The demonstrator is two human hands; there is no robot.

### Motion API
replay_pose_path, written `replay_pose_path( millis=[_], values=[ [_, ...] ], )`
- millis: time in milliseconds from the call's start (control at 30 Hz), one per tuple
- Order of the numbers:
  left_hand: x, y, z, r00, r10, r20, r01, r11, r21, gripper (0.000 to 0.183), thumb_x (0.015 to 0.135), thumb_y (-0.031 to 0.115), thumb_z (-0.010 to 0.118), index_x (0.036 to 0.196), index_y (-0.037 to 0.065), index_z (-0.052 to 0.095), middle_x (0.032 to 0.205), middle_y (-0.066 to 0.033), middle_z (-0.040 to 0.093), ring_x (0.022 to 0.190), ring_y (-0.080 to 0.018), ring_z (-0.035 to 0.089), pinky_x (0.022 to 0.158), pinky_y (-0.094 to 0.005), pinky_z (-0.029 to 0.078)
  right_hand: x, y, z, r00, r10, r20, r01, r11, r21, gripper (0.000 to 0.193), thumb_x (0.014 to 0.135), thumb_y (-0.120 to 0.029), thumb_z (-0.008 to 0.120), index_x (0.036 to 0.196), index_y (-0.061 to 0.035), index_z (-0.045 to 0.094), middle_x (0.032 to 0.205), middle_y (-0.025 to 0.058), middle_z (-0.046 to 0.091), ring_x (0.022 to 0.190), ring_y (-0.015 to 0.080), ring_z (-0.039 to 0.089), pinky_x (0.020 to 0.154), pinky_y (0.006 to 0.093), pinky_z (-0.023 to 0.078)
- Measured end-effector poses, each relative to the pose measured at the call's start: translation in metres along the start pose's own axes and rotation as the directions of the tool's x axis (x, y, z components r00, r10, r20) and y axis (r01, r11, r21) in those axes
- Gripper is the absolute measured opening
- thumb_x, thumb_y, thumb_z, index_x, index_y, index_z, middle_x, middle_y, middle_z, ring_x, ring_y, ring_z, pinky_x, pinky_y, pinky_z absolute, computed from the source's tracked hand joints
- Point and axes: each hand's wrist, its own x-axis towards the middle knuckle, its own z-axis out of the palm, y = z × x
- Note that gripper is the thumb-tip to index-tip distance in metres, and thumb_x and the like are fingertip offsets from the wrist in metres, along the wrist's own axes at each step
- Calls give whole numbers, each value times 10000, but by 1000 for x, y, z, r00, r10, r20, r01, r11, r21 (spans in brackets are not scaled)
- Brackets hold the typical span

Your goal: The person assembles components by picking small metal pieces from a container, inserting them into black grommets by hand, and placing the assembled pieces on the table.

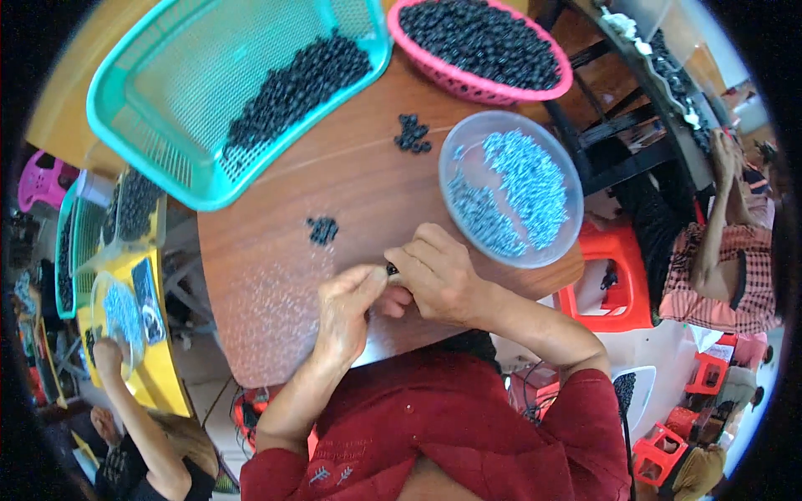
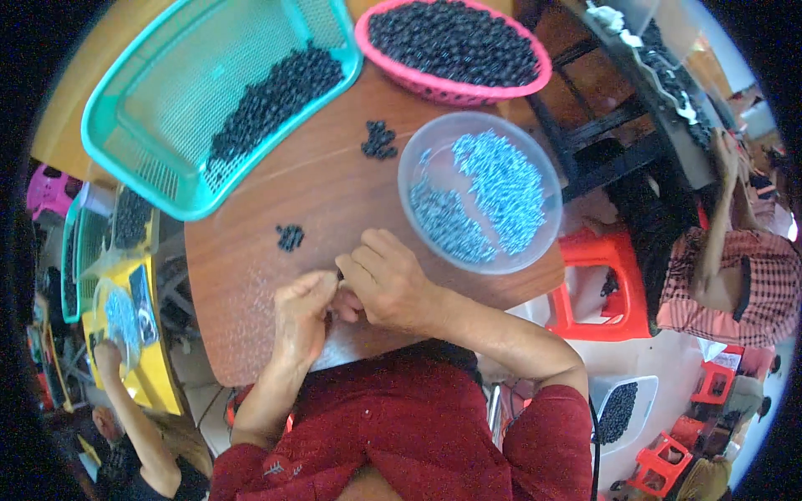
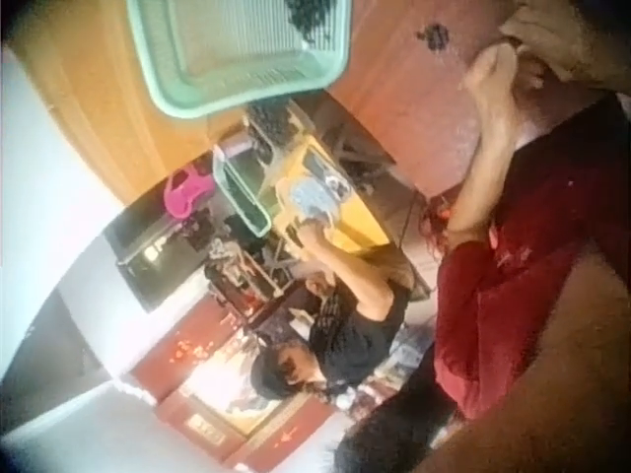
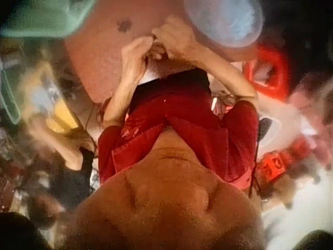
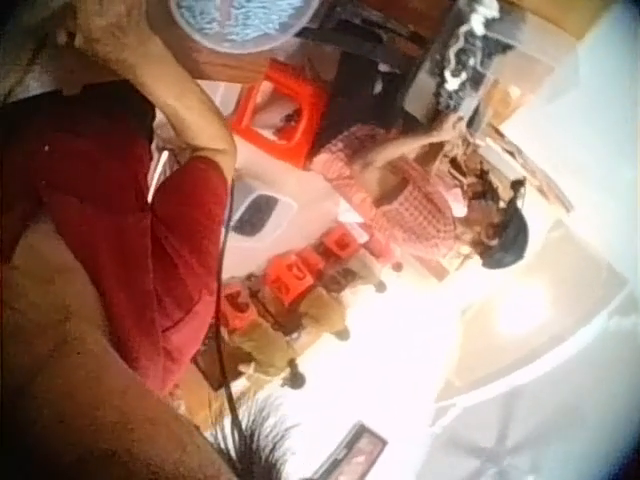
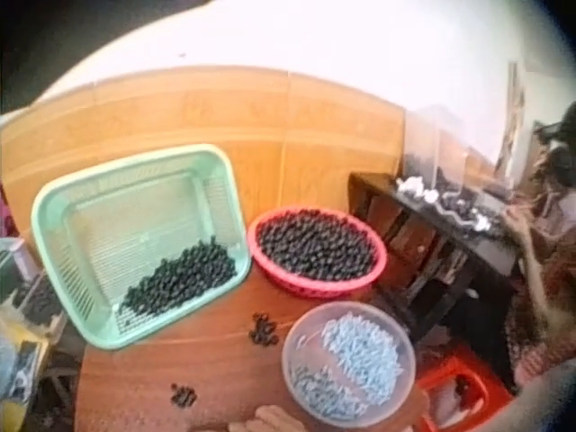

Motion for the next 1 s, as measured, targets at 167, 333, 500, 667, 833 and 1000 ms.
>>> replay_pose_path(
  millis=[167,333,500,667,833,1000],
  values=[
    [-3,-2,-8,996,85,12,-86,994,71,282,927,193,546,964,-74,627,816,-159,658,666,-185,615,626,-279,498,45,57,-56,995,69,-78,-91,943,-320,192,676,-32,676,852,14,613,773,132,591,658,298,531,582,393,434],
    [-1,0,-11,998,68,-8,-67,997,46,239,911,158,563,965,-66,627,796,-162,659,627,-176,607,572,-263,491,90,164,-108,924,242,-296,-366,779,-509,196,683,-115,658,855,-30,699,844,175,669,797,330,622,729,415,490],
    [6,1,-11,1000,12,-15,-11,998,68,241,922,166,550,986,-54,623,805,-147,663,600,-145,589,562,-245,475,105,271,-157,818,481,-315,-558,531,-638,360,682,-139,571,1023,-93,679,878,214,661,855,392,633,817,452,495],
    [12,1,-11,999,24,-33,-22,999,49,226,923,147,542,995,-52,618,804,-141,663,577,-132,578,551,-237,467,105,221,-124,928,308,-209,-369,680,-634,346,724,-140,680,1067,-96,665,855,119,682,806,293,653,758,374,508],
    [13,-3,-11,999,41,-13,-40,998,58,221,928,144,535,1006,-46,615,804,-131,664,580,-124,581,538,-227,448,73,161,-45,952,211,220,-112,914,-391,171,701,-99,684,868,-66,694,808,105,660,798,295,594,725,401,486],
    [9,-5,-10,998,56,-23,-55,998,40,211,917,139,550,979,-50,622,793,-143,663,571,-127,582,542,-227,458,72,172,-12,830,464,309,-233,792,-564,119,667,-37,590,757,-27,667,753,208,644,785,378,613,677,472,492]
  ],
)
